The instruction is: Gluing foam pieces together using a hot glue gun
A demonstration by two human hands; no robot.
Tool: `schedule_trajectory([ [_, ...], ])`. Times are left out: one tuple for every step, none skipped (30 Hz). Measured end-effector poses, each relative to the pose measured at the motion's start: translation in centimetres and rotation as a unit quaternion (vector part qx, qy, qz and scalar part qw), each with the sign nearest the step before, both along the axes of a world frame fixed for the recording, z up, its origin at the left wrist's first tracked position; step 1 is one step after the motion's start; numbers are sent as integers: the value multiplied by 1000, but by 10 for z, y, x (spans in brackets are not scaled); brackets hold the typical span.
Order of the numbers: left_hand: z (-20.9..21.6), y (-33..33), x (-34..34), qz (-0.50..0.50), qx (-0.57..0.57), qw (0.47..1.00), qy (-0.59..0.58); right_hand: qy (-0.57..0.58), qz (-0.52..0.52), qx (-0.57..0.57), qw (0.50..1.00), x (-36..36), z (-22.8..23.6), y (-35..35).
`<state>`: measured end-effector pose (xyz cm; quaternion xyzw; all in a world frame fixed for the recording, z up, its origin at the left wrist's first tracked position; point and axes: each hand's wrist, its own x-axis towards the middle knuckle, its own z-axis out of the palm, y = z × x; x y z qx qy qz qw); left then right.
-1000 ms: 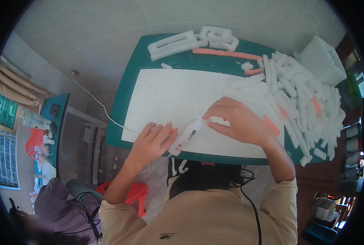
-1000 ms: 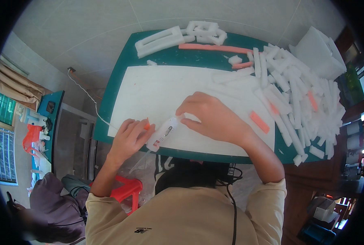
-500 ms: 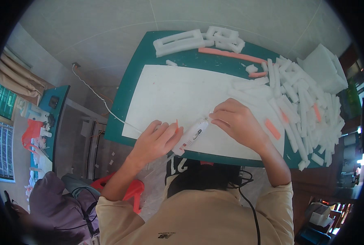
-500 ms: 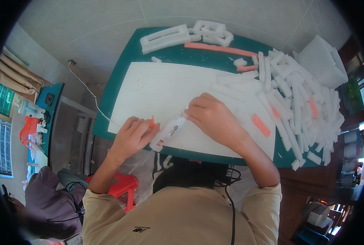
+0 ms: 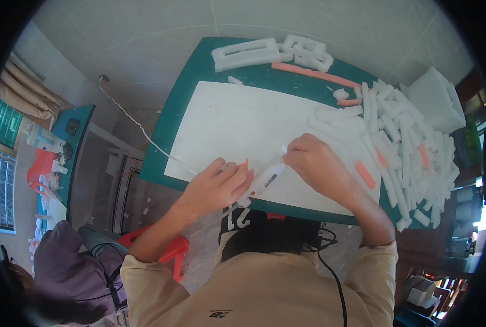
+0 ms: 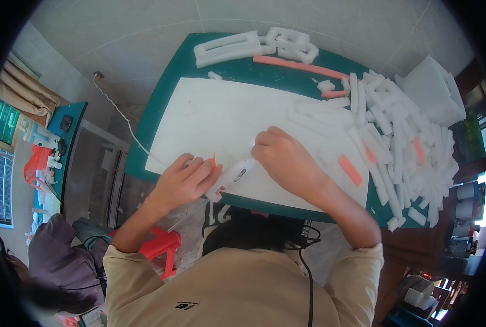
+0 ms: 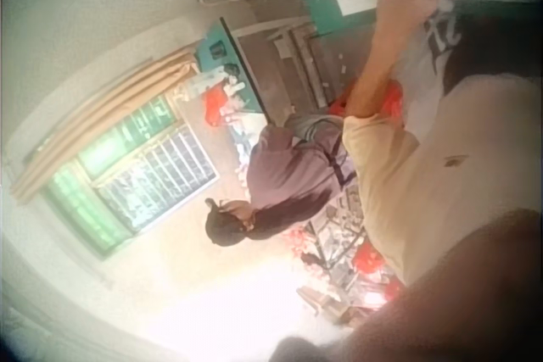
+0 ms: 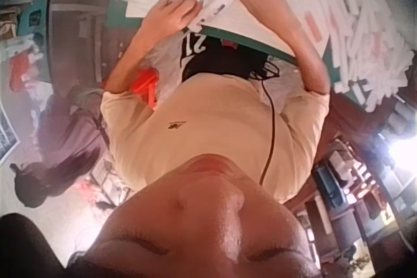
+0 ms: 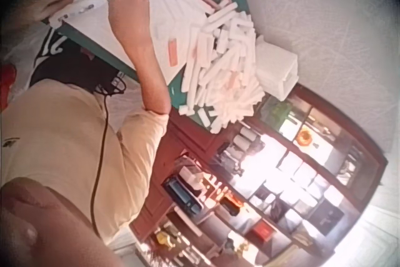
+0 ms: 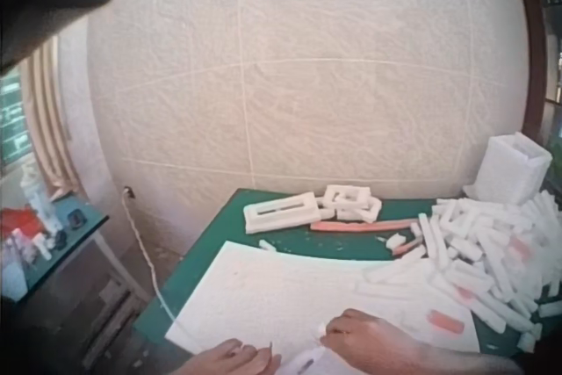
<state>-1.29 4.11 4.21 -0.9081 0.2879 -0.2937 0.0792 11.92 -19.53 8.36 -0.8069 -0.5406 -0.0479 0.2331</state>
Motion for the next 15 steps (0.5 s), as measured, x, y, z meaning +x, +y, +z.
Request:
schedule_trajectory([
  [3,-1,1,-4,13,1000,1,-13,26,-50,998,5,4,3],
  [4,-1,1,-9,25,1000,1,-26,52,-100,993,10,7,5],
  [4,-1,1,-10,25,1000,2,-25,51,-100,993,15,8,8],
  [4,0,1,-12,41,999,8,8,76,-119,990,20,8,12],
  [4,1,0,-14,57,998,14,41,101,-137,985,26,9,15],
  [5,1,1,-13,57,998,14,40,102,-137,985,32,12,18],
  [6,2,1,-21,59,998,22,71,118,-156,978,38,16,22],
  [8,3,1,-30,60,997,30,100,135,-175,970,43,20,25],
  [9,3,0,-29,61,997,30,101,135,-174,970,46,23,29],
  [10,4,0,-31,57,997,34,129,141,-194,962,49,26,32],
  [10,4,-1,-33,53,997,37,157,147,-213,953,52,27,34],
  [10,5,-1,-33,53,997,38,158,147,-213,953,54,27,35],
  [10,5,-2,-33,50,997,39,155,164,-210,951,56,26,36],
  [10,6,-2,-34,47,997,41,153,181,-208,949,58,25,38],
  [11,6,-3,-34,46,997,42,155,181,-208,949,58,27,39],
])
